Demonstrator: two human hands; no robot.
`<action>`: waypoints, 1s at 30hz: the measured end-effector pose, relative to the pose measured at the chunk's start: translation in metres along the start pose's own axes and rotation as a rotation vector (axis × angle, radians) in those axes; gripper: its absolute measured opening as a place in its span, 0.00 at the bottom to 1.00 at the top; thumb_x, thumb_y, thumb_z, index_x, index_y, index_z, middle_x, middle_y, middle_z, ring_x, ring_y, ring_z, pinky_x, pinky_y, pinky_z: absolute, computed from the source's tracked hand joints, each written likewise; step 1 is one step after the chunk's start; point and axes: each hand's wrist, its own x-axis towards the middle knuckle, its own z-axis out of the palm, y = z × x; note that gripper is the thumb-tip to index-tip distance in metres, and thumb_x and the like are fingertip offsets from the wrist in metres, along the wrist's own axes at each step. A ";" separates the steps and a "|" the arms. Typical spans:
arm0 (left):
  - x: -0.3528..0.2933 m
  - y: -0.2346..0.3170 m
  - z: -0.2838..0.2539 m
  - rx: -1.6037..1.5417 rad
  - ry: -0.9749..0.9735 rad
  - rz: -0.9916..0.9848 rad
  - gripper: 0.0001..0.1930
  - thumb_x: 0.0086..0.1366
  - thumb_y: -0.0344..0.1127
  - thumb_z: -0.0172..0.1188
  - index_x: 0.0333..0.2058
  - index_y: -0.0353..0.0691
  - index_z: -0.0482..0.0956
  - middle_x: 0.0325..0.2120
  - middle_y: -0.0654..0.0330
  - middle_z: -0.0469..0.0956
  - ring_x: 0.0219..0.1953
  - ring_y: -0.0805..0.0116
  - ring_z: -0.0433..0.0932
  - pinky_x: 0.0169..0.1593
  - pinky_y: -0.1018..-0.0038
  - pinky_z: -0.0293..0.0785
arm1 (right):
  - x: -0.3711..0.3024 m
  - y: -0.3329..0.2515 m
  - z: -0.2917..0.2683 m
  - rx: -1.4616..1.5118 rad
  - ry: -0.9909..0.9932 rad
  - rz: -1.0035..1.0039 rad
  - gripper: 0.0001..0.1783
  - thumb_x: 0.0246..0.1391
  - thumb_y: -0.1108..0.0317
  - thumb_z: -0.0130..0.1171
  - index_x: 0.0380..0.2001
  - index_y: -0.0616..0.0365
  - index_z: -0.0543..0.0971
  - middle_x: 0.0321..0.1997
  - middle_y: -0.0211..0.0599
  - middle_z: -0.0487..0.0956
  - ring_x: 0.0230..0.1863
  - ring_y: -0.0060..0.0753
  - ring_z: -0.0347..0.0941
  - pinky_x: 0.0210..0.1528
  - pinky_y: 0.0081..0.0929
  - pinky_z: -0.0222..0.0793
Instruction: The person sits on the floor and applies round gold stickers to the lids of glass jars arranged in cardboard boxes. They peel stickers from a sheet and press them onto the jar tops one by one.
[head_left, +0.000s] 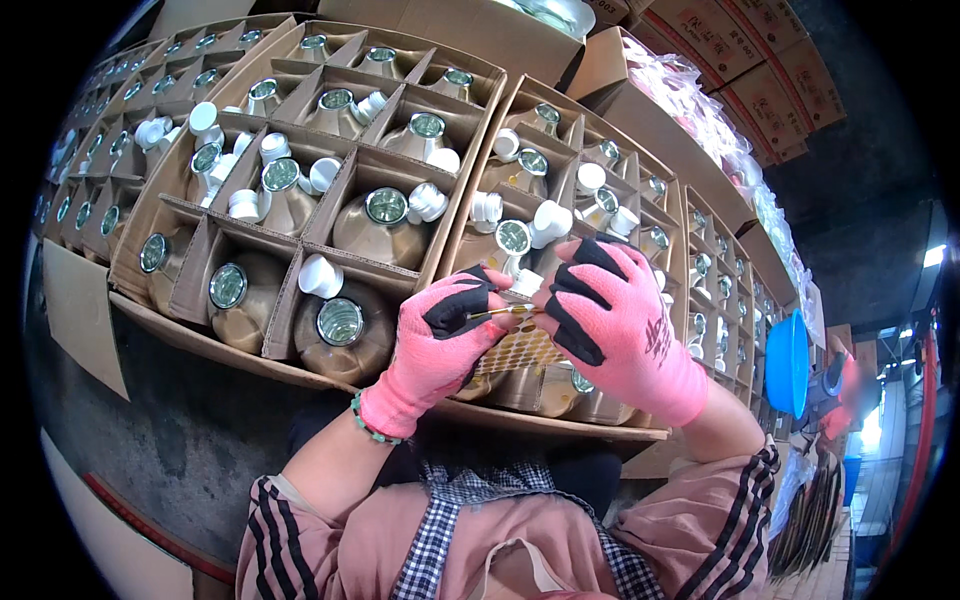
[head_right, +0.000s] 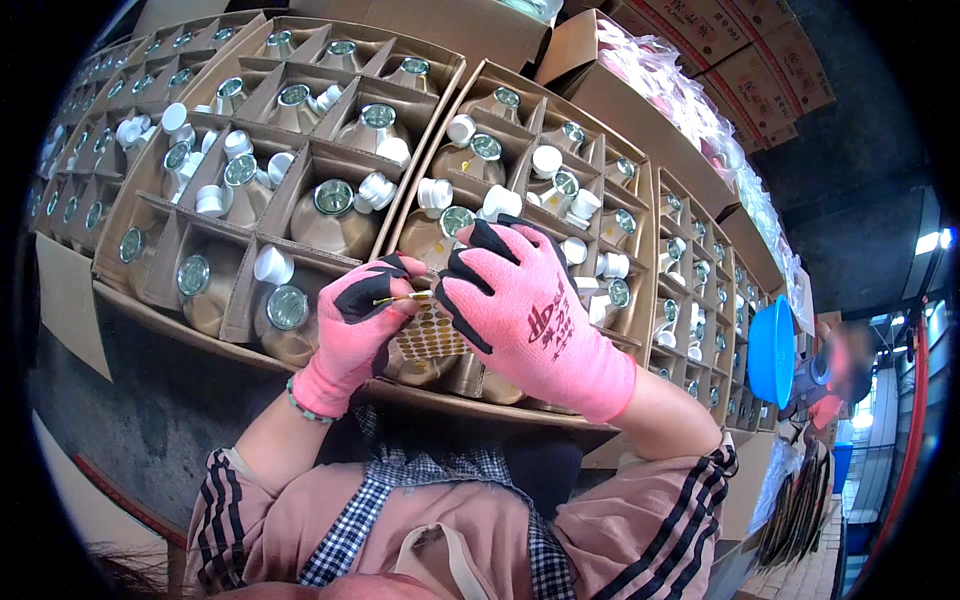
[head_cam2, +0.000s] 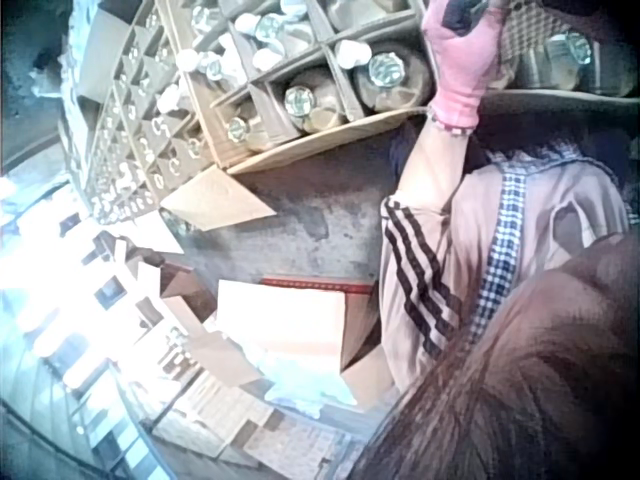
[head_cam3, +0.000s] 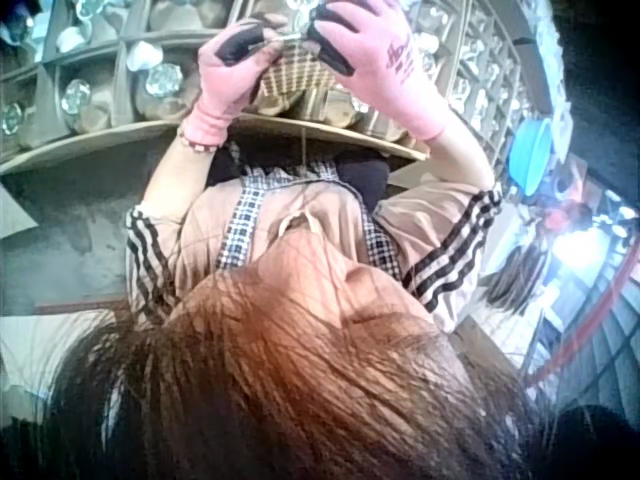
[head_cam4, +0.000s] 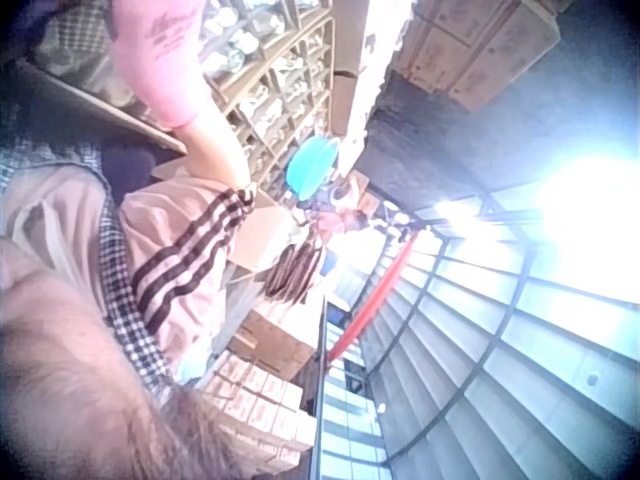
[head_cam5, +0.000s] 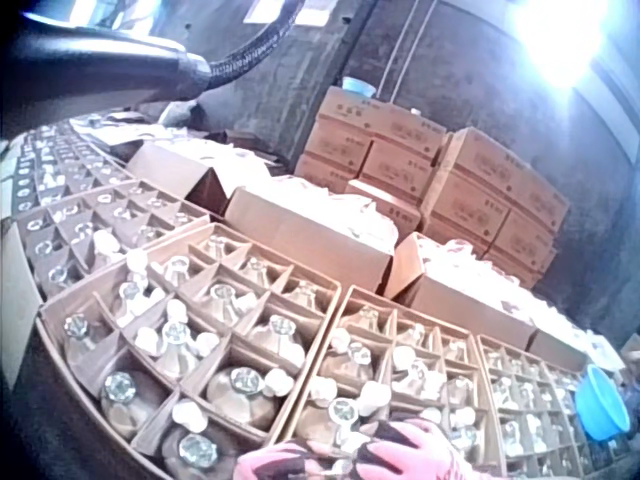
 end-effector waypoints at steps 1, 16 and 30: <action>0.000 0.000 0.000 -0.021 0.008 -0.018 0.08 0.48 0.25 0.63 0.29 0.32 0.76 0.33 0.54 0.75 0.37 0.73 0.71 0.41 0.78 0.67 | 0.000 0.000 0.000 -0.007 0.005 -0.019 0.12 0.33 0.73 0.62 0.27 0.55 0.74 0.31 0.33 0.71 0.44 0.41 0.68 0.46 0.36 0.61; -0.001 -0.004 0.002 -0.052 0.032 -0.066 0.06 0.50 0.26 0.62 0.28 0.32 0.77 0.32 0.55 0.75 0.36 0.73 0.71 0.40 0.78 0.68 | -0.005 0.001 0.003 0.081 -0.004 0.016 0.13 0.31 0.74 0.62 0.27 0.56 0.74 0.35 0.33 0.73 0.46 0.41 0.67 0.47 0.37 0.60; 0.002 -0.006 -0.002 -0.143 0.269 -0.317 0.07 0.54 0.25 0.59 0.32 0.31 0.76 0.30 0.64 0.76 0.31 0.81 0.71 0.37 0.84 0.69 | 0.002 0.046 -0.008 0.484 0.388 0.198 0.09 0.33 0.83 0.56 0.24 0.62 0.72 0.41 0.38 0.74 0.42 0.36 0.70 0.45 0.28 0.64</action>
